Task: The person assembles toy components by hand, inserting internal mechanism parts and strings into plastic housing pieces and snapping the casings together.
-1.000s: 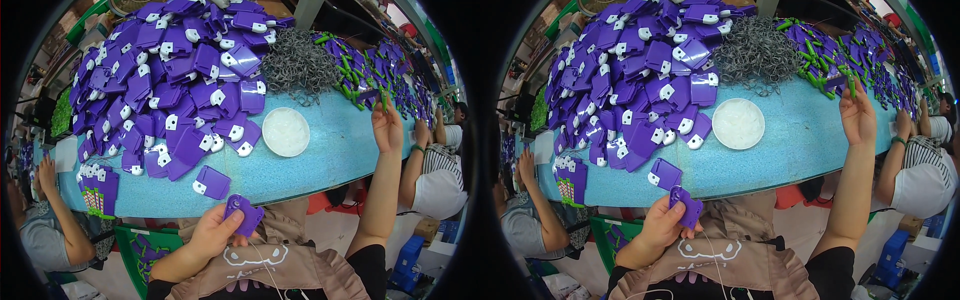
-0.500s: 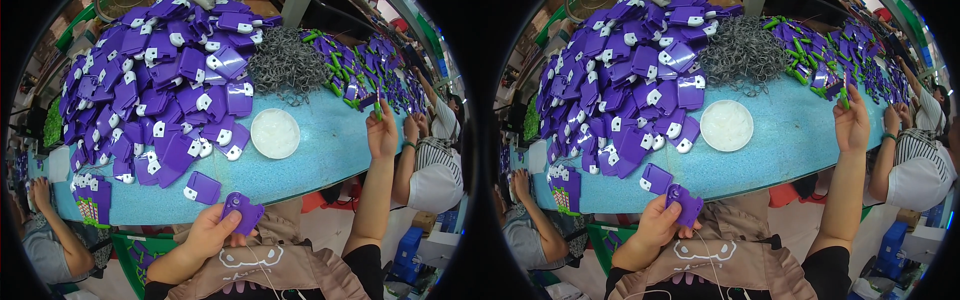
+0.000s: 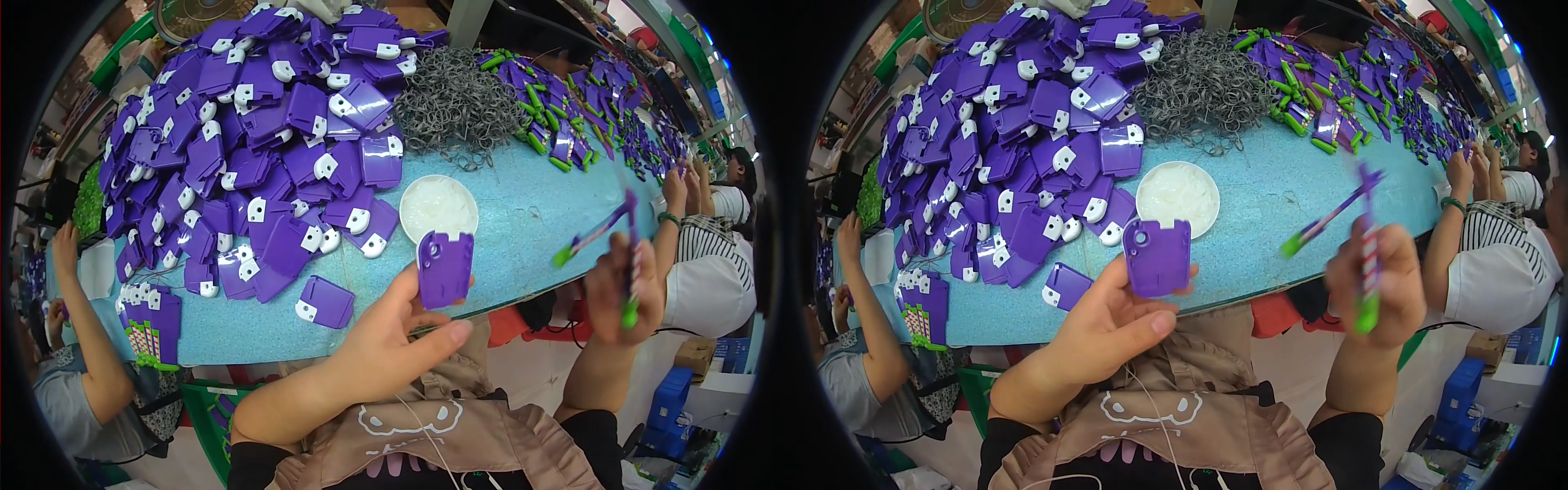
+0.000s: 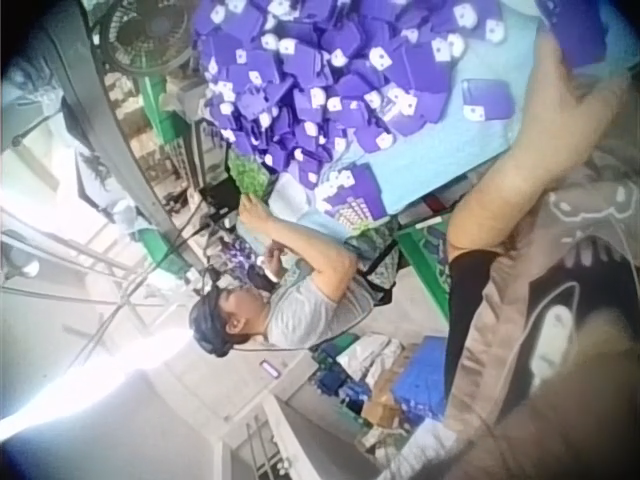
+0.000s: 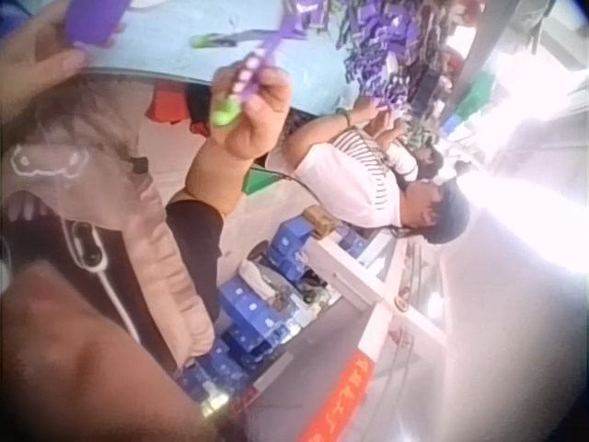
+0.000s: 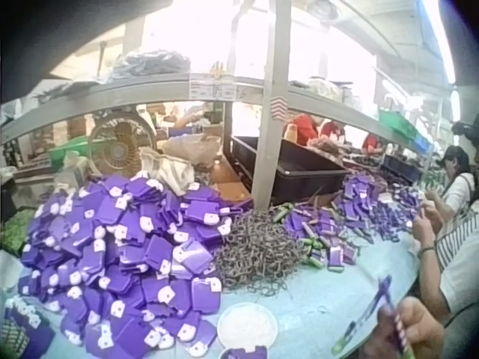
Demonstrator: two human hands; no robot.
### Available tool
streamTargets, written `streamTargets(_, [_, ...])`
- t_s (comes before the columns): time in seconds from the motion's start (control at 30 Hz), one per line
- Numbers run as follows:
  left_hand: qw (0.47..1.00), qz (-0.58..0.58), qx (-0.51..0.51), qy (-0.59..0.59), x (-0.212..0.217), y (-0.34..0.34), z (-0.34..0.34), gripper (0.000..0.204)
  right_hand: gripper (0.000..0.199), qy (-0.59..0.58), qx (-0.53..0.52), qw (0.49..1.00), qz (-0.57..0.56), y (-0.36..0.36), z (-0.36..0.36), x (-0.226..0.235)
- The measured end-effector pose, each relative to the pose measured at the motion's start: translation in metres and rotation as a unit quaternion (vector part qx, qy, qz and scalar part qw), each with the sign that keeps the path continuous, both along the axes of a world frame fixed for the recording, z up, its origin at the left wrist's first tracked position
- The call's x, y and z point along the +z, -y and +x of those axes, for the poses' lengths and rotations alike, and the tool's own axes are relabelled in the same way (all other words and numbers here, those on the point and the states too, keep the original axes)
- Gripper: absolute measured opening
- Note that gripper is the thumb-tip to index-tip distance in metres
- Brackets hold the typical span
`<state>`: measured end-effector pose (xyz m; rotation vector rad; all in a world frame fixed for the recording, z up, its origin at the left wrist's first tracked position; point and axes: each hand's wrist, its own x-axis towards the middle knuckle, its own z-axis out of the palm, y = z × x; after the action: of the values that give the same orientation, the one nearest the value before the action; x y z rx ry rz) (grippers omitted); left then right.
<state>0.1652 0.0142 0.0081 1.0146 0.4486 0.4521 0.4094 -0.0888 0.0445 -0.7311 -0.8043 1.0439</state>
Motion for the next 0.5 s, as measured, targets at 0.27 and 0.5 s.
streamTargets(0.27, [0.996, 0.044, 0.077, 0.020, -0.004, 0.010, -0.015, 0.053, 0.025, 0.063, 0.330, 0.935, -0.112, -0.015, -0.080, -0.007])
streamTargets(0.5, [0.920, 0.172, 0.331, -0.116, -0.014, -0.017, -0.054, 0.022, 0.028, 0.074, 0.403, 0.911, -0.053, -0.024, -0.104, 0.002])
